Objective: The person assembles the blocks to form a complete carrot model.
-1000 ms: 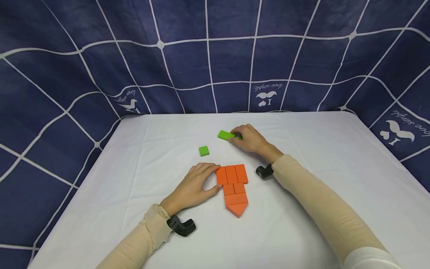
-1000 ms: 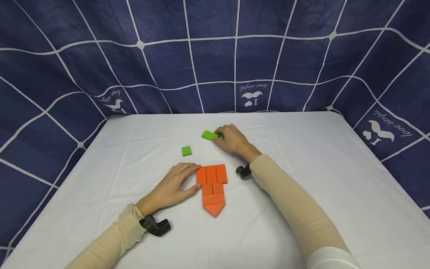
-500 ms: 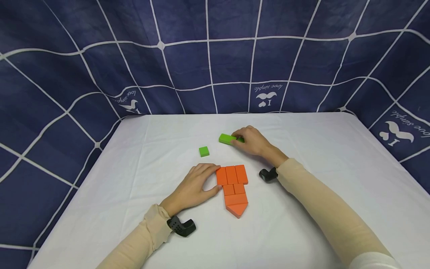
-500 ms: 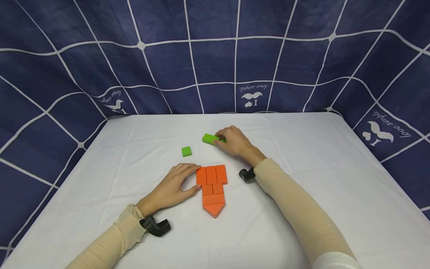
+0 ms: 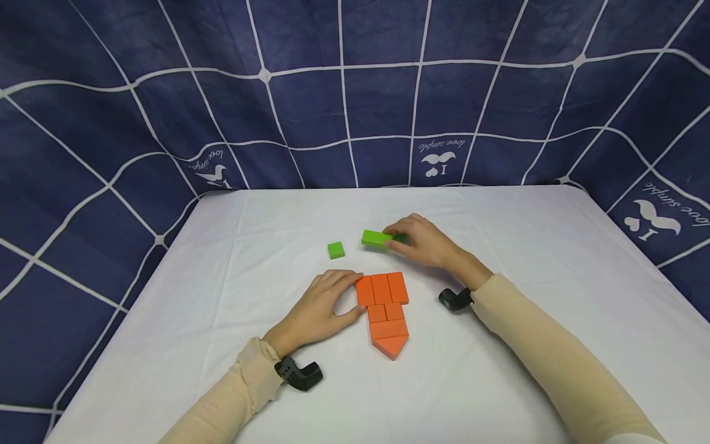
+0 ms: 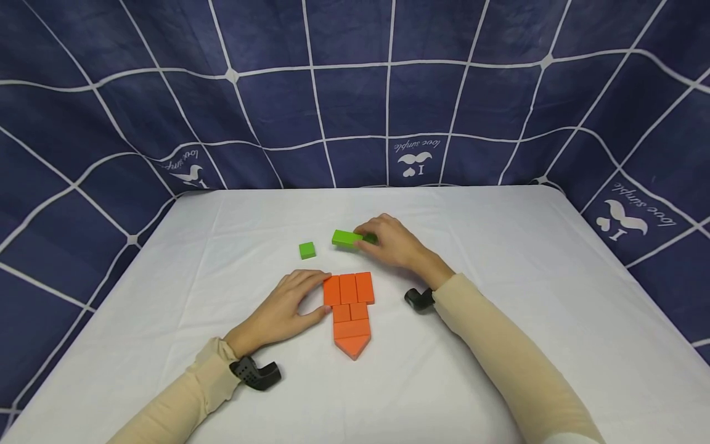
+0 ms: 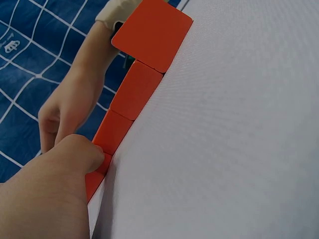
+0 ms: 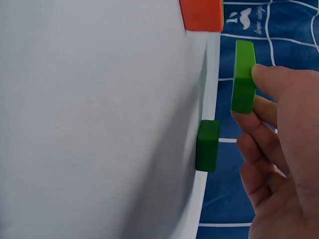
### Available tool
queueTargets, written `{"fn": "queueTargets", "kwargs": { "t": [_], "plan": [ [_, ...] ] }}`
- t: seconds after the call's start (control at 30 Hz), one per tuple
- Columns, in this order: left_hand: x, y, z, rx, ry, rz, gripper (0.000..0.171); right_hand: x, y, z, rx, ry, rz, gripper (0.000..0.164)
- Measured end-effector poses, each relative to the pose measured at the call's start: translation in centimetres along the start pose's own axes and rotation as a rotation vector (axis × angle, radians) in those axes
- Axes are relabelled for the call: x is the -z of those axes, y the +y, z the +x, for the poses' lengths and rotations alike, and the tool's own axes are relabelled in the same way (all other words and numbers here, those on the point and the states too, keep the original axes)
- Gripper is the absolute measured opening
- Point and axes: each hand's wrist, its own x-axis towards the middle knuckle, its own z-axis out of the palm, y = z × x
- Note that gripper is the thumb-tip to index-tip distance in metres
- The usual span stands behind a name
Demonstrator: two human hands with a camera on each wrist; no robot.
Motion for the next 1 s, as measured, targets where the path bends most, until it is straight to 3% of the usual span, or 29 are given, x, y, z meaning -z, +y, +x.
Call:
{"fn": "queueTargets", "kwargs": {
  "t": [0.7,1.0],
  "plan": [
    [0.1,-0.1,0.0,-0.003,0.001,-0.005,0.061,-0.7,-0.2,-2.5,0.088,-0.159,0.166,0.026],
    [0.2,0.0,-0.1,-0.007,0.005,-0.004,0.061,-1.0,0.0,-2.6,0.091,-0.161,0.186,0.025]
  ]
}}
